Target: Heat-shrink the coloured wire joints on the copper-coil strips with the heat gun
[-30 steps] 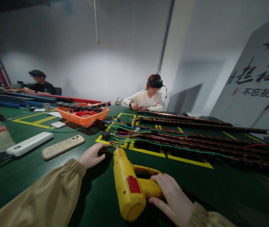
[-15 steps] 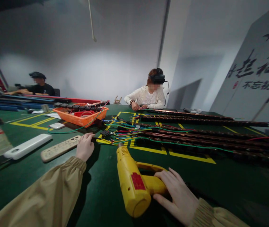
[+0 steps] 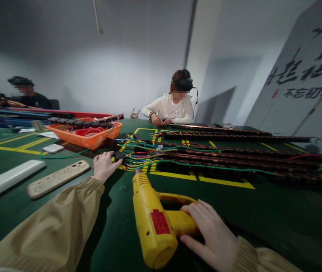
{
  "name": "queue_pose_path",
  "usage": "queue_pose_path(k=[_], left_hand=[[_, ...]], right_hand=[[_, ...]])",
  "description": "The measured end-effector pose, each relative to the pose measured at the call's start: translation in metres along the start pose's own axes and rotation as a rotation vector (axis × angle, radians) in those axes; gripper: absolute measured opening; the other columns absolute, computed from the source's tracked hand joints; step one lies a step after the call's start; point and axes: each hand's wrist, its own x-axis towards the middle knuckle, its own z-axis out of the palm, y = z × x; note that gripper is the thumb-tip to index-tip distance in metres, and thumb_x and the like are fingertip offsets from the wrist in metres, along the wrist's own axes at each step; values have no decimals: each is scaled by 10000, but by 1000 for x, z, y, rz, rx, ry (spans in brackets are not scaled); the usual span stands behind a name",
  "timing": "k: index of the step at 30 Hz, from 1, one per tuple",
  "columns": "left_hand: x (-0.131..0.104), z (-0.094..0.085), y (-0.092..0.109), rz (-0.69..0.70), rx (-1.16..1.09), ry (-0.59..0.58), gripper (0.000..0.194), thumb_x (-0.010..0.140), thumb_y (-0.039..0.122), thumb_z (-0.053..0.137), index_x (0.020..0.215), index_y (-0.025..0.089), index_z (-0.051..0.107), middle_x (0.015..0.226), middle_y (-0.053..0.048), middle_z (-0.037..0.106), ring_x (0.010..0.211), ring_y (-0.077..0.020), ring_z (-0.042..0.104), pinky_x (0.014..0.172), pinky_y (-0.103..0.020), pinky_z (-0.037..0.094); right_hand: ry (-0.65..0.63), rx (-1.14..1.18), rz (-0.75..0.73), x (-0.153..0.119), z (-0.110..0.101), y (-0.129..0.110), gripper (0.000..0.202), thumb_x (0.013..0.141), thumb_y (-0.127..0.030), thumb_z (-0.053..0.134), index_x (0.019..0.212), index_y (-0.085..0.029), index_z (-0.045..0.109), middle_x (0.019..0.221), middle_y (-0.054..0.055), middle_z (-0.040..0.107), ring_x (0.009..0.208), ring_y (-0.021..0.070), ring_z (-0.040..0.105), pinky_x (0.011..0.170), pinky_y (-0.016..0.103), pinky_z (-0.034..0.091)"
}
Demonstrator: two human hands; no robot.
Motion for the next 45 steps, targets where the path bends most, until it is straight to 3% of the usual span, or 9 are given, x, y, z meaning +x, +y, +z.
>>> queue_pose_path(k=[6,10,13,19,26,30,33,39,45], left_hand=[[0,-21,-3,75,-399,370,489,721,443,618,1111,150,588,1027,-87,553,989,-198,544,915,-313,424],[-10,-34,-9,-44,-591,446,464,689,488,645,1009,155,598,966,-53,543,862,-150,560,778,-264,481],[-23,-40,-9,-195,-643,386,428,670,534,637,868,157,590,842,-18,557,721,-120,546,661,-229,465],[-46,-54,-2,-281,-559,-105,436,752,581,484,587,178,506,567,20,514,598,-113,495,585,-214,377],[-41,-76,-7,-300,-120,-413,492,819,590,290,755,242,631,812,-56,660,792,-219,597,575,-256,348],[-40,-80,-5,-286,-51,-428,495,844,544,239,853,256,642,879,-78,677,833,-239,616,583,-267,362],[-40,-82,-7,-326,-50,-417,469,851,519,245,892,255,631,899,-83,680,825,-233,625,595,-269,387],[-44,-82,-21,-367,-73,-416,546,844,605,213,897,221,597,872,-116,670,858,-268,626,669,-331,443],[-51,-75,-38,12,-463,-306,481,789,534,451,1078,168,572,1114,-110,595,1005,-210,584,884,-349,459]], right_hand=[[-37,1,-24,2,-2,4,412,836,-481,517,1132,-194,532,1114,100,615,1100,288,535,1018,517,350],[-124,24,-63,4,-5,7,428,793,-426,574,1134,-173,524,1110,116,606,1067,283,548,1028,514,327],[-131,77,-16,7,-8,4,423,734,-426,630,1056,-167,540,1053,111,612,1042,280,546,1040,505,293],[-269,171,-83,8,-15,-3,298,654,-402,648,829,-199,517,788,23,590,765,197,576,1021,465,290],[-311,166,-171,5,-14,5,313,688,-447,614,844,-199,503,785,23,570,742,188,559,1002,447,290],[-287,236,-254,6,-13,13,500,804,-644,416,971,-187,532,878,68,597,813,217,566,983,464,290],[-236,227,-229,8,-15,13,533,852,-638,313,970,-181,562,902,94,611,849,229,559,920,438,355],[-218,286,213,19,-16,0,342,869,-483,406,971,-195,560,877,55,624,773,185,571,684,299,437],[-311,-117,258,56,-21,-34,235,852,-351,423,831,-201,603,708,37,622,653,180,562,616,288,365]])
